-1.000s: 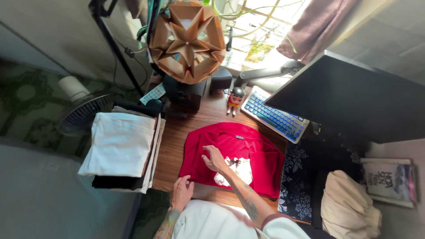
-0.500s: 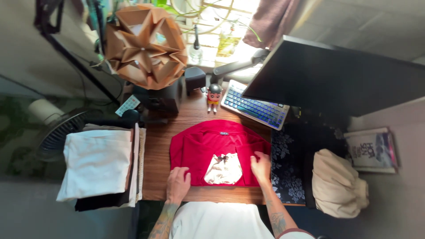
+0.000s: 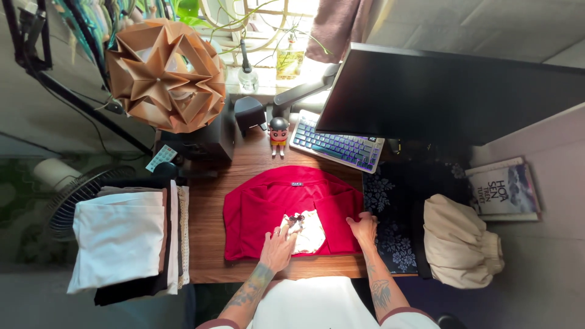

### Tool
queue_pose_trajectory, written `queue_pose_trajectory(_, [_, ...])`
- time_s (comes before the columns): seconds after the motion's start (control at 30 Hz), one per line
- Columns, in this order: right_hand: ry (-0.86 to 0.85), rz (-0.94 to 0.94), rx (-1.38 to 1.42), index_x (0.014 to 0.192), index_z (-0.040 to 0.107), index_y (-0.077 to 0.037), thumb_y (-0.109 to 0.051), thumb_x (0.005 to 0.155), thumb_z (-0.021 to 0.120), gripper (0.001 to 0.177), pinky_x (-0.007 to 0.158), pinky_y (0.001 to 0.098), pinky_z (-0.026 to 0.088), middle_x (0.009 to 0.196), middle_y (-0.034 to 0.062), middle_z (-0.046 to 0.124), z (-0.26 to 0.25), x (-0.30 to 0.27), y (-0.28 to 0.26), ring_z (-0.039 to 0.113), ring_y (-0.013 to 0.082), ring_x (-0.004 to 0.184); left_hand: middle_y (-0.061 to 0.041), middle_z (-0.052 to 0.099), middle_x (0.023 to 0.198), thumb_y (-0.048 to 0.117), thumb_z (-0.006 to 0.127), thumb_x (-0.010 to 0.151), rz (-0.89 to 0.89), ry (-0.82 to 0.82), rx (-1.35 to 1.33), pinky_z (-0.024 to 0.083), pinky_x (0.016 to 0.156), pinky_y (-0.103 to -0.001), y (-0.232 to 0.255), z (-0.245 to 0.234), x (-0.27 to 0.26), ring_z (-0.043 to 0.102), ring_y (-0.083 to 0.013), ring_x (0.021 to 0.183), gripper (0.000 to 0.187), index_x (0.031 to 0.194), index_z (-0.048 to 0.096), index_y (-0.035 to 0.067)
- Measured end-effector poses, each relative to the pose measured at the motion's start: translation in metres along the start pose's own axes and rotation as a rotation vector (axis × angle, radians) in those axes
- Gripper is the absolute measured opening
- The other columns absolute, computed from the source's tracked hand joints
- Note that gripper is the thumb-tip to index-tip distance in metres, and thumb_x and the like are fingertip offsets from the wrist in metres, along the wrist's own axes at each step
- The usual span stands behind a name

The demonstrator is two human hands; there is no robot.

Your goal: Folding a white t-shirt and a red t-shirt on a desk

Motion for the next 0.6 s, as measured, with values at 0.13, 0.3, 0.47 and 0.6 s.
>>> queue_pose_trajectory(0.13, [-0.032,-0.154,-0.052,0.095,0.075,-0.004,-0.046,0.078,0.072,0.046,0.086,0.0423,0.053,0.096,0.0142,0.077,0.012,0.009,0.000,0.071,0.0361,0.100,-0.008,0.058,0.134,0.029,0.051,0.093,0.050,0.124,0.022,0.041,0.073,-0.044,0.007,-0.027,0.002,0.056,-0.0266,0.106,0.045,0.138,0.058,0.027])
queue_pose_trajectory(0.3, [-0.065,-0.086,0.021,0.099,0.068,-0.010,-0.041,0.076,0.070,0.040,0.086,0.0421,0.052,0.093,0.0103,0.074,0.022,0.017,0.007,0.071,0.0369,0.092,-0.003,0.059,0.133,0.024,0.055,0.090,0.082,0.058,-0.021,0.042,0.074,-0.044,0.011,-0.003,0.000,0.056,-0.0272,0.110,0.039,0.128,0.058,0.020])
queue_pose_trajectory(0.47, [-0.075,-0.069,0.048,0.132,0.060,-0.012,-0.041,0.072,0.068,0.067,0.091,0.0452,0.052,0.100,0.0151,0.077,0.002,-0.017,-0.049,0.070,0.0418,0.099,-0.004,0.060,0.130,0.021,0.061,0.083,0.026,-0.007,-0.177,0.048,0.069,-0.049,0.010,0.005,0.002,0.055,-0.0326,0.117,0.037,0.120,0.058,0.020])
queue_pose_trajectory(0.6, [-0.117,-0.269,0.177,0.145,0.053,-0.019,-0.028,0.077,0.064,0.070,0.076,0.0447,0.054,0.069,0.0079,0.070,-0.004,-0.065,-0.120,0.069,0.0318,0.071,-0.006,0.070,0.104,0.023,0.067,0.084,-0.150,0.115,-0.663,0.052,0.080,-0.043,0.008,0.016,0.006,0.064,-0.0277,0.095,0.033,0.116,0.067,0.018])
Point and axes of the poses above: each hand's wrist, its own x-axis towards the middle knuckle, its own z-axis out of the palm, y = z × x, the point moved 5 cm from there along x, towards the middle knuckle
